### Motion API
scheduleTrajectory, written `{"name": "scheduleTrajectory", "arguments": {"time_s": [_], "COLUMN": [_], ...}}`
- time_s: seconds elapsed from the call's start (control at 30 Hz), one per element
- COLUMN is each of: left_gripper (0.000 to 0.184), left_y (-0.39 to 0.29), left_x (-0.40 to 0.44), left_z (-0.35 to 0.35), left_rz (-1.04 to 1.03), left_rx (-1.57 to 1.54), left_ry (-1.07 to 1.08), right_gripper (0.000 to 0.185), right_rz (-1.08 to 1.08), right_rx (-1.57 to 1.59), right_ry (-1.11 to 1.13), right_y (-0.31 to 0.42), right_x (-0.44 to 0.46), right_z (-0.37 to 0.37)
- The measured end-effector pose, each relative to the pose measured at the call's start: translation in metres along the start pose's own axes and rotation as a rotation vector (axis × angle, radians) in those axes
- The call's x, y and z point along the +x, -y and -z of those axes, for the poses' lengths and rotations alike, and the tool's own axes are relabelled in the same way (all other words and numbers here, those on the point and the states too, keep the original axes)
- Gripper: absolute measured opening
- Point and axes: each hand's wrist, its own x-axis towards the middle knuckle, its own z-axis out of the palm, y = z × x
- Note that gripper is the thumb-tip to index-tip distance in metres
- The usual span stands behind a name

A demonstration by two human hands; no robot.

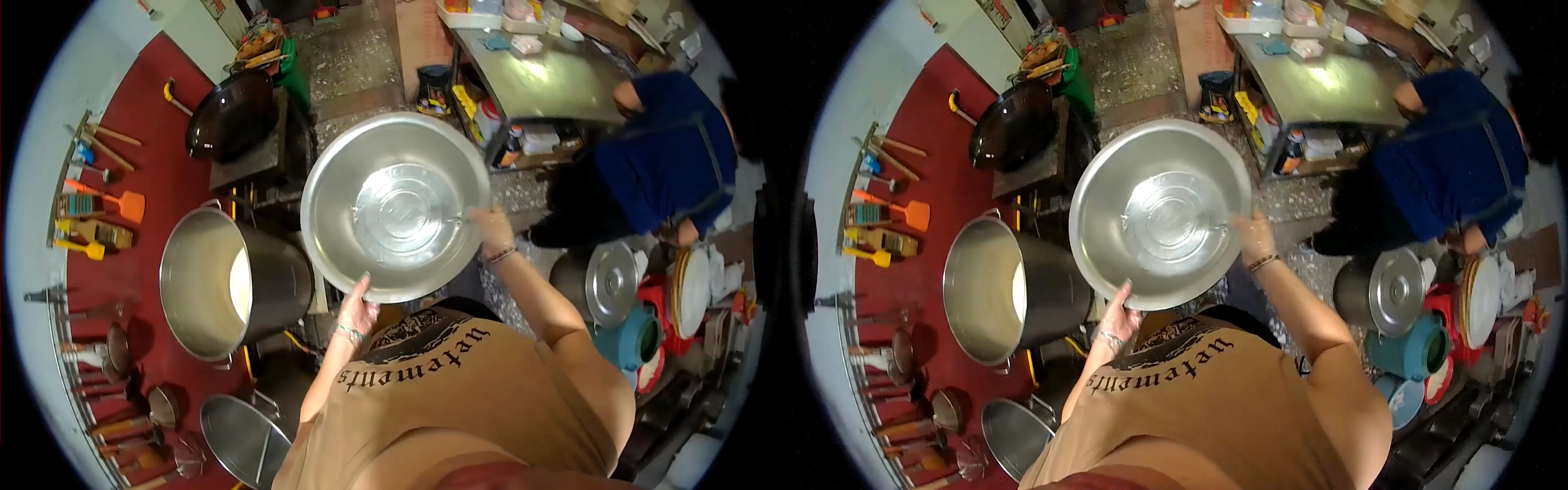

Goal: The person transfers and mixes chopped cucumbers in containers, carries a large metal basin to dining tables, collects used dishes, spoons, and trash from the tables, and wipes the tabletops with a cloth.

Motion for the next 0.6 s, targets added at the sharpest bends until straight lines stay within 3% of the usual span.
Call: {"name": "scheduleTrajectory", "arguments": {"time_s": [0.2,0.3,0.4,0.47,0.5,0.6], "left_gripper": [0.027,0.025,0.023,0.029,0.017,0.016], "left_y": [-0.048,-0.089,-0.132,-0.153,-0.162,-0.195], "left_x": [0.080,0.099,0.135,0.165,0.177,0.205], "left_z": [0.016,-0.019,-0.055,-0.074,-0.083,-0.113], "left_rz": [-0.051,-0.017,0.062,0.075,0.070,0.026], "left_rx": [-0.039,-0.018,0.056,0.121,0.184,0.192], "left_ry": [0.010,0.005,0.075,0.083,0.087,0.091], "right_gripper": [0.032,0.032,0.031,0.031,0.031,0.030], "right_rz": [0.078,0.235,0.399,0.274,0.313,0.379], "right_rx": [-0.175,-0.138,-0.392,-0.190,-0.220,-0.269], "right_ry": [0.003,0.164,0.026,0.016,-0.016,-0.057], "right_y": [0.015,0.033,0.042,0.059,0.068,0.088], "right_x": [0.049,0.082,0.114,0.131,0.136,0.162], "right_z": [-0.080,-0.080,-0.078,-0.070,-0.074,-0.088]}}
